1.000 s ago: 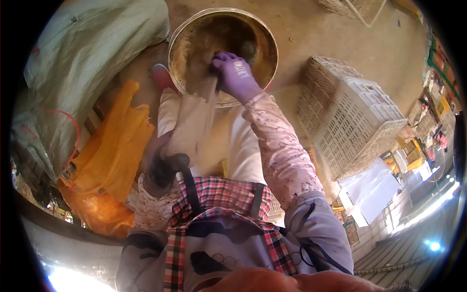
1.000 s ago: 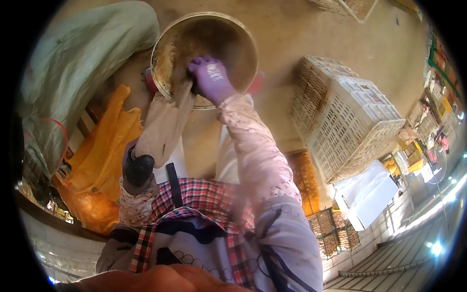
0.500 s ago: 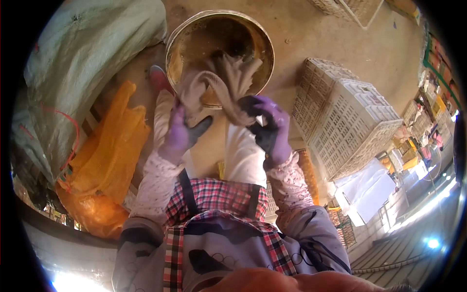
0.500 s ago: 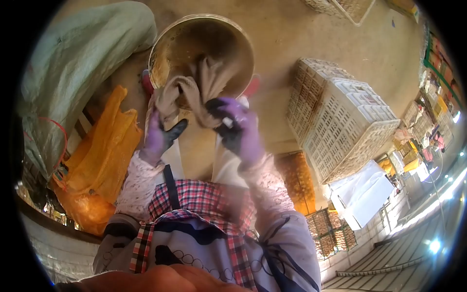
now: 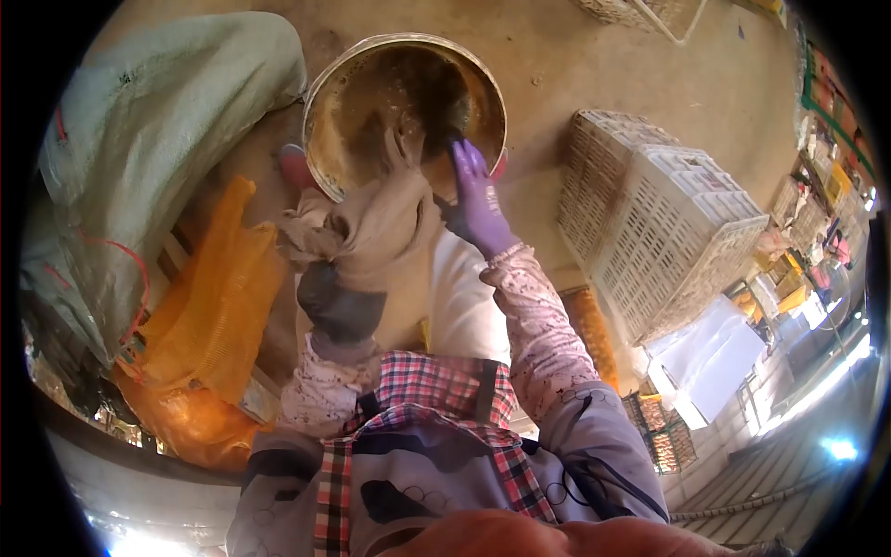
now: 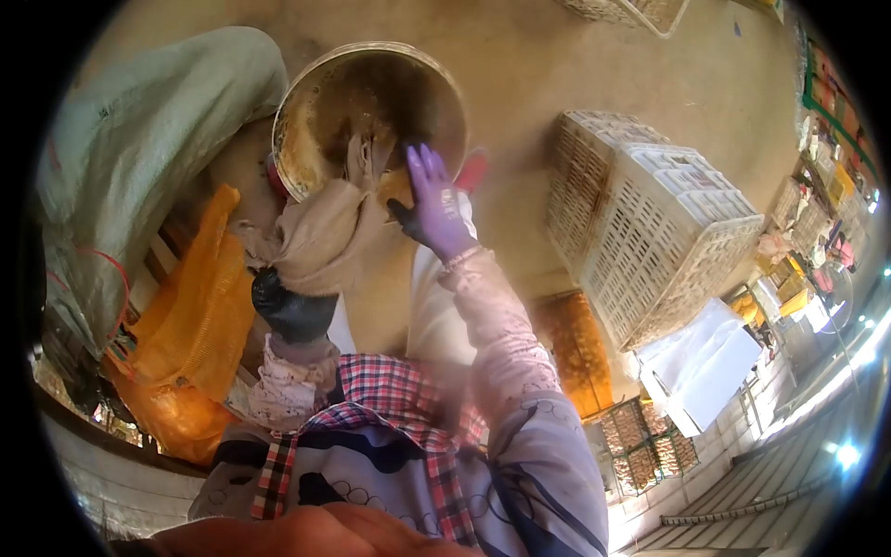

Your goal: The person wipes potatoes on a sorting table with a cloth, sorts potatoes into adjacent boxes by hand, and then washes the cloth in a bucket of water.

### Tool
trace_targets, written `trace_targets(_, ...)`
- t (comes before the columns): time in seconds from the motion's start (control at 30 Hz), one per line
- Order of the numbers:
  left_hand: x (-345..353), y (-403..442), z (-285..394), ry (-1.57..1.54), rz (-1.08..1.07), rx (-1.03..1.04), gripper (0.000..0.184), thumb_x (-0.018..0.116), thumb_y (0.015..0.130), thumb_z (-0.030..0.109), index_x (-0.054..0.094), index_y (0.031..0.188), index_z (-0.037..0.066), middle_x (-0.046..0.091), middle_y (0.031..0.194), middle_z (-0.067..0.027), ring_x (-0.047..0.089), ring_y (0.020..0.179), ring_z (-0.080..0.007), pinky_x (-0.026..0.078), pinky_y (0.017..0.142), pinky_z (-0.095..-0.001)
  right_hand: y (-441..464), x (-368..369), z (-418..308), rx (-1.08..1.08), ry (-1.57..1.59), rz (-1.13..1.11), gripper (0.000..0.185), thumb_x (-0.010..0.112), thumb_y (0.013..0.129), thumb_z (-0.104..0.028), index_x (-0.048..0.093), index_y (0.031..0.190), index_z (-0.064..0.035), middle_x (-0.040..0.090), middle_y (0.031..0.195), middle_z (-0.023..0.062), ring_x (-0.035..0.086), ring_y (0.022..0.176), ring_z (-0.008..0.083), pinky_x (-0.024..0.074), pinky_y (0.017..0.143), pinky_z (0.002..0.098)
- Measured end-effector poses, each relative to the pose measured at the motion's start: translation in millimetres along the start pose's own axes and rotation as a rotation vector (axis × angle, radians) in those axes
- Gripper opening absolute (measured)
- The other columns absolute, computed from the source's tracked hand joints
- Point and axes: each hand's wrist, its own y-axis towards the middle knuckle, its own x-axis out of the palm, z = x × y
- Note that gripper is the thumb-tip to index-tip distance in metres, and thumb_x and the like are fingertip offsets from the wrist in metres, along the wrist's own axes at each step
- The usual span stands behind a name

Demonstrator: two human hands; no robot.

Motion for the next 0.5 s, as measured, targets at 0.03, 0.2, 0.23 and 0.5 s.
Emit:
trace_targets(0.03, 33.0, 5.2, 0.0, -0.118, -0.072, -0.038, 0.048, 0.042, 0.096, 0.035, 0.045, 0.133, 0.005, 0.046, 0.136, -0.0116, 0.043, 0.126, -0.0277, 0.031, 0.109, -0.0419, 5.4, 12.6, 13.1, -0.076, -0.076, -0.137, 0.088, 0.073, 0.07, -0.027, 0.029, 0.144, -0.0073, 0.032, 0.145, 0.0244, 0.034, 0.131, 0.0419, 0.0328, 0.106, 0.0446)
trace_targets(0.2, 7.0, -14.6, -36.2, -0.467, -0.006, -0.39, 0.049, 0.046, 0.094, 0.039, 0.045, 0.134, 0.011, 0.043, 0.137, -0.0126, 0.039, 0.127, -0.03, 0.031, 0.108, -0.0425, 29.0, 91.3, 31.9, -0.223, 0.143, -0.119, 0.054, 0.061, 0.081, -0.021, 0.047, 0.133, -0.0153, 0.035, 0.142, 0.0258, 0.029, 0.135, 0.0417, 0.0274, 0.109, 0.0496)
trace_targets(0.23, -1.3, -15.8, -38.5, -0.463, -0.005, -0.421, 0.047, 0.048, 0.093, 0.039, 0.046, 0.132, 0.011, 0.045, 0.134, -0.012, 0.041, 0.125, -0.0296, 0.032, 0.106, -0.0424, 31.9, 92.0, 35.2, -0.292, 0.21, -0.206, 0.048, 0.06, 0.081, -0.018, 0.052, 0.129, -0.015, 0.037, 0.142, 0.0251, 0.028, 0.135, 0.0409, 0.0277, 0.109, 0.0494)
trace_targets(0.5, -82.5, 96.9, -1.2, -0.392, -0.134, -0.323, 0.036, 0.059, 0.087, 0.035, 0.059, 0.115, 0.012, 0.06, 0.114, -0.0067, 0.055, 0.105, -0.0257, 0.045, 0.088, -0.0417, 14.6, 63.7, 74.3, 0.049, 0.829, 0.239, 0.026, 0.055, 0.078, 0.0, 0.063, 0.102, -0.0018, 0.062, 0.092, 0.0129, 0.057, 0.089, 0.0295, 0.0443, 0.074, 0.0408)
